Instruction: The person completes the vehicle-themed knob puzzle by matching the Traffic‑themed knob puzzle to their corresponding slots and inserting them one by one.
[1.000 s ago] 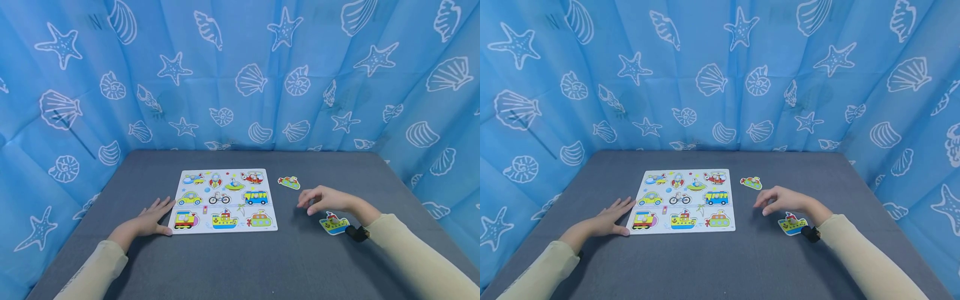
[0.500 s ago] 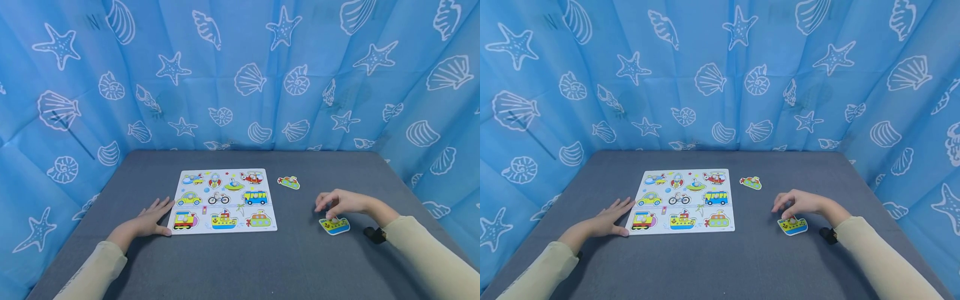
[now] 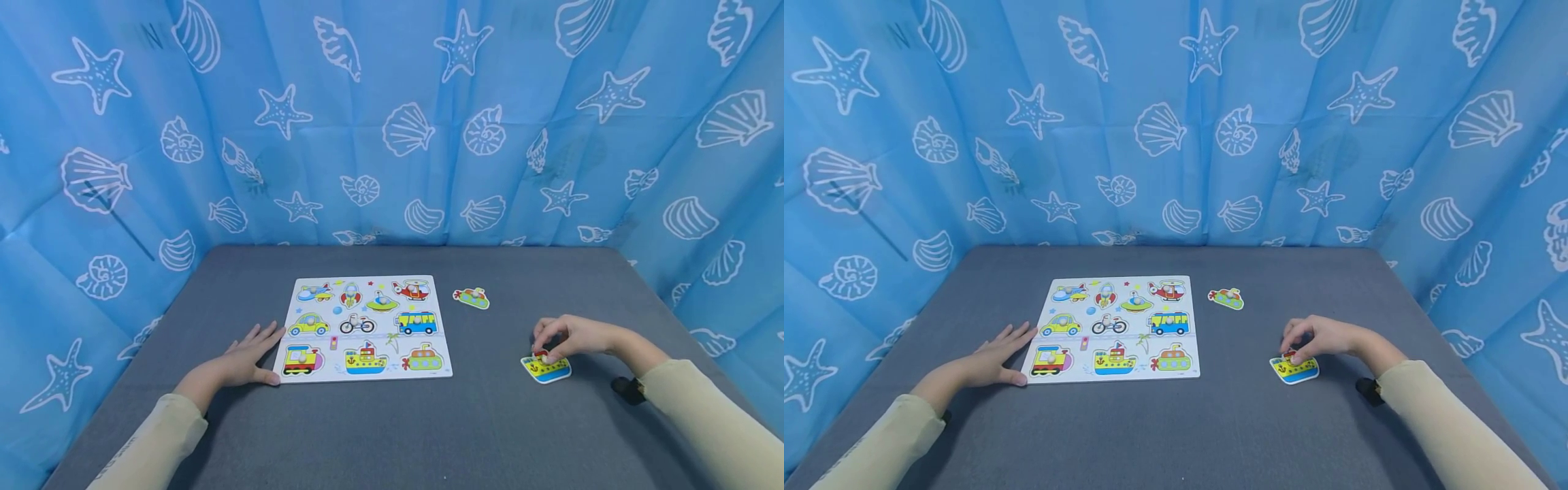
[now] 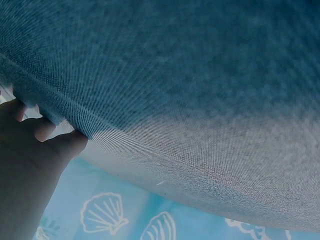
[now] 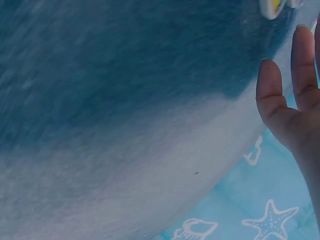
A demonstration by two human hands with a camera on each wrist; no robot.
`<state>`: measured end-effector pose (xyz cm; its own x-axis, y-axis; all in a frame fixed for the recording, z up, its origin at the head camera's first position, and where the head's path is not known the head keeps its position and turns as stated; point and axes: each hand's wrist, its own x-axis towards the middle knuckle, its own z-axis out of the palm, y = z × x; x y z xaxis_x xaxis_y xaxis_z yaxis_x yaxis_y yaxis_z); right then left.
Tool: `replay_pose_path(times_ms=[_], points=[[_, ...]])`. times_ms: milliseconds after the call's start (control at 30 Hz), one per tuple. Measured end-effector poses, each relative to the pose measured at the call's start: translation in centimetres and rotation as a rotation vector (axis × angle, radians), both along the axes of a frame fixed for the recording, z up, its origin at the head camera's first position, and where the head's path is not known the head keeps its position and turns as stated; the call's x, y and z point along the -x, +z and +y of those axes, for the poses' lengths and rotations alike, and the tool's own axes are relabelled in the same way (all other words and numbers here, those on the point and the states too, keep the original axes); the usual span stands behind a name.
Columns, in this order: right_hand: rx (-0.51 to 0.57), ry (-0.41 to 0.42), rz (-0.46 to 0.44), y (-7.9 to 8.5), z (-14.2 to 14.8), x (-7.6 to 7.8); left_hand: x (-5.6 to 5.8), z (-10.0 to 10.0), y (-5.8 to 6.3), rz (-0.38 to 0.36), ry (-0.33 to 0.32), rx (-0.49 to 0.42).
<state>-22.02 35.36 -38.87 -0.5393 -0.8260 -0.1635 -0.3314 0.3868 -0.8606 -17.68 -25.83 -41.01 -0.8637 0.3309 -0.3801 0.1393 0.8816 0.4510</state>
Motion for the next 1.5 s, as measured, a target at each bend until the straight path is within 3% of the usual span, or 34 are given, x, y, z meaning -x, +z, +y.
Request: replay_pose_path(times_ms=[333, 700, 1067, 1500], points=[[-0.050, -0.057, -0.005, -1.0, 0.5, 0.1, -0.1, 0.0, 0.1, -0.006, 0.005, -0.015], [-0.159, -0.127, 0.010, -0.9, 0.0, 0.0, -0.2, 0.2, 0.4, 0.008, 0.006, -0.013], [-0.214, -0.181, 0.041, -1.0, -0.4, -0.6, 0.5, -0.3, -0.7, 0.019, -0.004, -0.032], [-0.156, -0.216, 0.040, -0.3, -2.3, -1.5, -0.1, 0.0, 0.0, 0.005, -0.001, -0.010]])
